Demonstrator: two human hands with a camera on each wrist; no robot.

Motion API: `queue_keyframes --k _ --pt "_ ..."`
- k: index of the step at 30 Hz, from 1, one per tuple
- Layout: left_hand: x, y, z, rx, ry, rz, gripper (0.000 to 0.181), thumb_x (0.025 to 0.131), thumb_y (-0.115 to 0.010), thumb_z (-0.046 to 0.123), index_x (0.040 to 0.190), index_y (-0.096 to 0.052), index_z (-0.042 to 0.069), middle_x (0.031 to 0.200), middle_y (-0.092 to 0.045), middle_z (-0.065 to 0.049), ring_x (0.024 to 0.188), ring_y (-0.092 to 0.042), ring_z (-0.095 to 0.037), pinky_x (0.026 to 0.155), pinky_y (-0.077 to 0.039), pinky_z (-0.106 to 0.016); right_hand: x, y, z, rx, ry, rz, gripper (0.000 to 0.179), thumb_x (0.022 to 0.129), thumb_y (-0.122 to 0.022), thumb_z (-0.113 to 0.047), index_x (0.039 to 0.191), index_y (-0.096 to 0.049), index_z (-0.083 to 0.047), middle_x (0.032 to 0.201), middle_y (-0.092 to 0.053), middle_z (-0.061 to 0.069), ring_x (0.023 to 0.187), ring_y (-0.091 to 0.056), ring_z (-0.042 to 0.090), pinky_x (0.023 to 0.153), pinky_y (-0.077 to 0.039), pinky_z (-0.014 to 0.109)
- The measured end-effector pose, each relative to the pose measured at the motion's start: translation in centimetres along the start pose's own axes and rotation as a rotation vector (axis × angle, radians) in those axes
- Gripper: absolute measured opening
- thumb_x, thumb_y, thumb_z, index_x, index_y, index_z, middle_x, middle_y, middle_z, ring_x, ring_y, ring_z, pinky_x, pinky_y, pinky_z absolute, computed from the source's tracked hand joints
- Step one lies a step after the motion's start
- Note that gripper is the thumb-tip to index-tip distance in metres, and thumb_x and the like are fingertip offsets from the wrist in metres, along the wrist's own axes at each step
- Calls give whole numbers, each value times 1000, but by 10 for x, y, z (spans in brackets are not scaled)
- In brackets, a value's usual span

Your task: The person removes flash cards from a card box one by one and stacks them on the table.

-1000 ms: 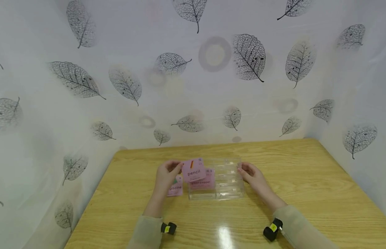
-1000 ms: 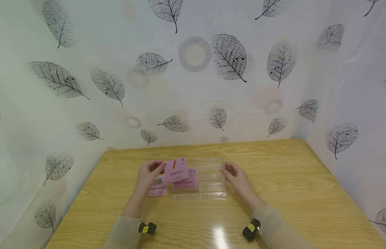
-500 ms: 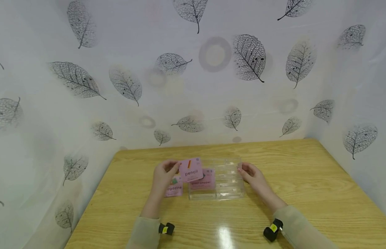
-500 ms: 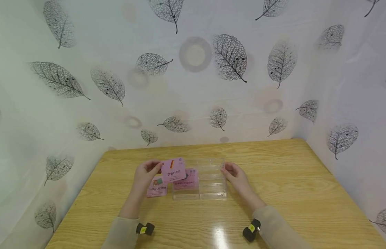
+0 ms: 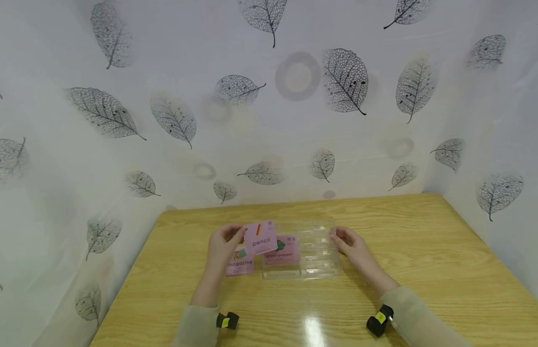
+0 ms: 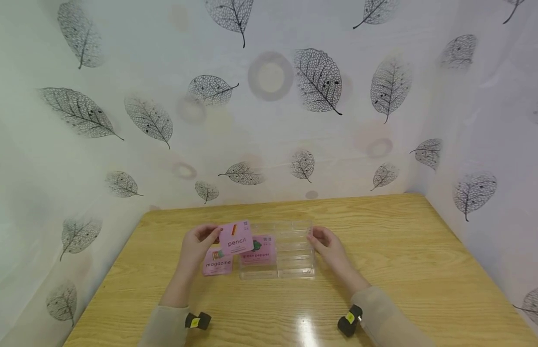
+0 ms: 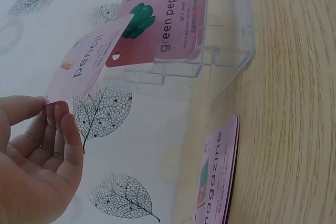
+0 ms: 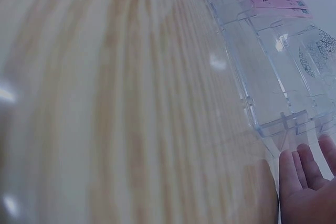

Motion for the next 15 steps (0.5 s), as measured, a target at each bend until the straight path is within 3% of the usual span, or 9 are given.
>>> queue_keyframes --k 15 --pt "-1 11 -6 37 15 16 18 101 -70 10 115 -72 -1 111 -76 -18 86 -68 -7 79 -57 -15 0 -1 0 1 -12 -8 55 113 -55 -26 155 -41 6 154 -51 28 141 -53 35 95 -53 14"
Point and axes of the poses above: each hand's wrist, its own x-axis towards the middle knuckle, its own y-axis out of the back of the hand, z = x × y, the point moved 5 cm from there along x, towards the middle knuckle
